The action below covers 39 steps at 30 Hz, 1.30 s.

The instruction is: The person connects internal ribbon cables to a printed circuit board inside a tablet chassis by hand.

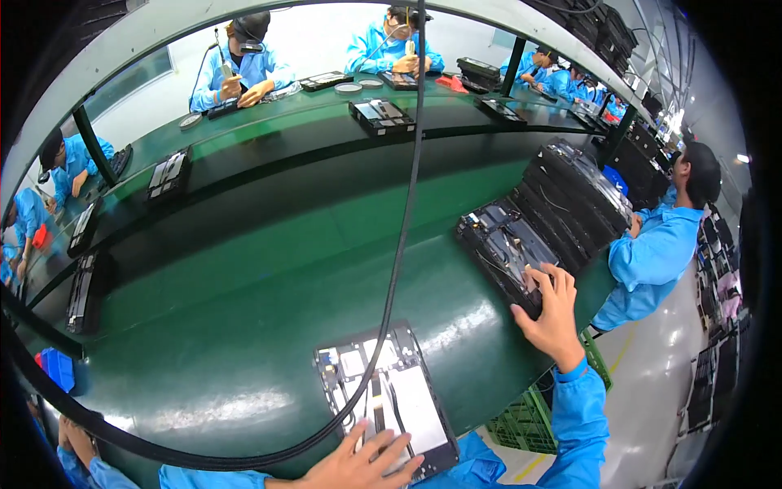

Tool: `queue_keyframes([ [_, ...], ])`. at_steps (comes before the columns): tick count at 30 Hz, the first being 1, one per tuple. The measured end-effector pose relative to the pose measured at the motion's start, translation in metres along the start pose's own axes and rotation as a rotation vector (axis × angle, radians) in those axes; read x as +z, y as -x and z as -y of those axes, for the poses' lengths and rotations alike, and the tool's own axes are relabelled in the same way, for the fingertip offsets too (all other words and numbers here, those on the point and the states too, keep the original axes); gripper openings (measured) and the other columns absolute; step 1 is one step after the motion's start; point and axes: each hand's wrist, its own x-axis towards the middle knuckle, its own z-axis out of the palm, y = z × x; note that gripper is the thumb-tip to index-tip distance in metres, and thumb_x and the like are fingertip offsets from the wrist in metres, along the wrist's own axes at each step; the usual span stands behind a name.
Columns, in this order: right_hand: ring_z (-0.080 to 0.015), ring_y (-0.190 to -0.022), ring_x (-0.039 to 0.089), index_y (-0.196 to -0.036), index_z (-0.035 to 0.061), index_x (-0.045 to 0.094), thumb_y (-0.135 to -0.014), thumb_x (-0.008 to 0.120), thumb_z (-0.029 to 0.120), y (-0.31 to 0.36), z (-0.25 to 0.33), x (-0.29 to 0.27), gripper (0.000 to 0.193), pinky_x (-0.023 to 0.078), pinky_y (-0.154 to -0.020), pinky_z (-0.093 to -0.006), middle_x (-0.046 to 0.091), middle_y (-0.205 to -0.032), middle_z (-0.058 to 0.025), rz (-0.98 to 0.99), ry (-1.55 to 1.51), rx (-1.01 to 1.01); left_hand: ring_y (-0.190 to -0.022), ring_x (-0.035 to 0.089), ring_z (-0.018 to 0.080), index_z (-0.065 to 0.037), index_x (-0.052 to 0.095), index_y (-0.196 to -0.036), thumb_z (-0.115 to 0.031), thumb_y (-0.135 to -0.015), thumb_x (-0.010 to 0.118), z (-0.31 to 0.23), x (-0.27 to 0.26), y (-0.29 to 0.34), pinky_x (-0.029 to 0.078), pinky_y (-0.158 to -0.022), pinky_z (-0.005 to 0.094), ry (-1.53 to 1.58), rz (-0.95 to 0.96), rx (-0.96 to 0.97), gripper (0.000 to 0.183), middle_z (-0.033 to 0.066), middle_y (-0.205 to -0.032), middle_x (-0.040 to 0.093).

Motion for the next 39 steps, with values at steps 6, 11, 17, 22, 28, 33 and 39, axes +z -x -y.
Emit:
queue_keyframes([
  [6,-0.0354,-0.107,0.063,-0.141,0.0103,0.066,-0.085,0.088,0.026,0.008,-0.011,-0.027,0.062,0.051,-0.092,-0.0463,0.070,-0.113,-0.0125,0.098,0.011,0.015,-0.129,0.066,0.0417,-0.014,0.072,-0.136,-0.025,-0.078,0.077,0.103,0.004,-0.029,0.051,-0.112,0.0623,-0.062,-0.115,-0.202,0.060,0.0190,-0.139,0.067],
  [11,-0.0304,-0.095,0.064,-0.155,0.0125,0.060,-0.091,0.082,0.021,0.002,-0.002,-0.026,0.069,0.052,-0.081,-0.0434,0.068,-0.110,-0.0115,0.058,0.152,-0.043,-0.131,0.064,0.0423,-0.005,0.070,-0.132,-0.017,-0.078,0.072,0.225,0.001,-0.040,0.049,-0.115,0.0570,-0.219,-0.329,-0.383,0.055,0.0217,-0.141,0.064],
  [17,-0.0275,-0.091,0.064,-0.154,0.0156,0.063,-0.093,0.080,0.012,-0.006,-0.028,-0.015,0.063,0.054,-0.078,-0.0402,0.067,-0.121,-0.0108,-0.167,0.374,-0.413,-0.136,0.058,0.0418,-0.002,0.064,-0.139,-0.002,-0.084,0.066,0.271,0.007,-0.025,0.045,-0.119,0.0525,-0.311,-0.538,-0.586,0.055,0.0214,-0.140,0.064],
  [22,-0.0307,-0.117,0.064,-0.138,0.0201,0.075,-0.092,0.071,0.019,-0.016,-0.023,-0.028,0.046,0.054,-0.094,-0.0452,0.060,-0.152,-0.0158,-0.049,0.573,-0.814,-0.136,0.057,0.0421,-0.001,0.065,-0.140,0.001,-0.082,0.067,0.223,-0.006,-0.004,0.045,-0.118,0.0518,-0.267,-0.495,-0.500,0.058,0.0211,-0.141,0.064],
  [28,-0.0337,-0.113,0.064,-0.091,0.0098,0.074,-0.085,0.071,0.024,-0.024,-0.008,-0.029,0.016,0.052,-0.095,-0.0464,0.057,-0.158,-0.0227,0.224,0.608,-0.767,-0.132,0.059,0.0416,-0.001,0.067,-0.136,0.000,-0.080,0.067,0.186,-0.015,0.036,0.046,-0.116,0.0533,-0.241,-0.491,-0.532,0.056,0.0197,-0.136,0.066],
  [33,-0.0368,-0.108,0.065,-0.118,0.0107,0.061,-0.080,0.075,0.010,-0.031,-0.040,-0.026,0.040,0.059,-0.085,-0.0451,0.057,-0.148,-0.0293,0.123,0.614,-0.333,-0.129,0.060,0.0411,-0.001,0.068,-0.135,-0.001,-0.080,0.067,0.175,-0.017,0.046,0.046,-0.115,0.0534,-0.218,-0.496,-0.539,0.055,0.0189,-0.134,0.066],
  [39,-0.0329,-0.101,0.063,-0.124,0.0128,0.071,-0.080,0.073,0.006,-0.049,-0.032,-0.037,0.044,0.061,-0.080,-0.0408,0.060,-0.139,-0.0242,-0.015,0.483,-0.547,-0.129,0.060,0.0396,-0.001,0.069,-0.132,-0.001,-0.080,0.067,0.176,-0.014,0.040,0.047,-0.114,0.0533,-0.219,-0.499,-0.512,0.053,0.0182,-0.133,0.066],
])
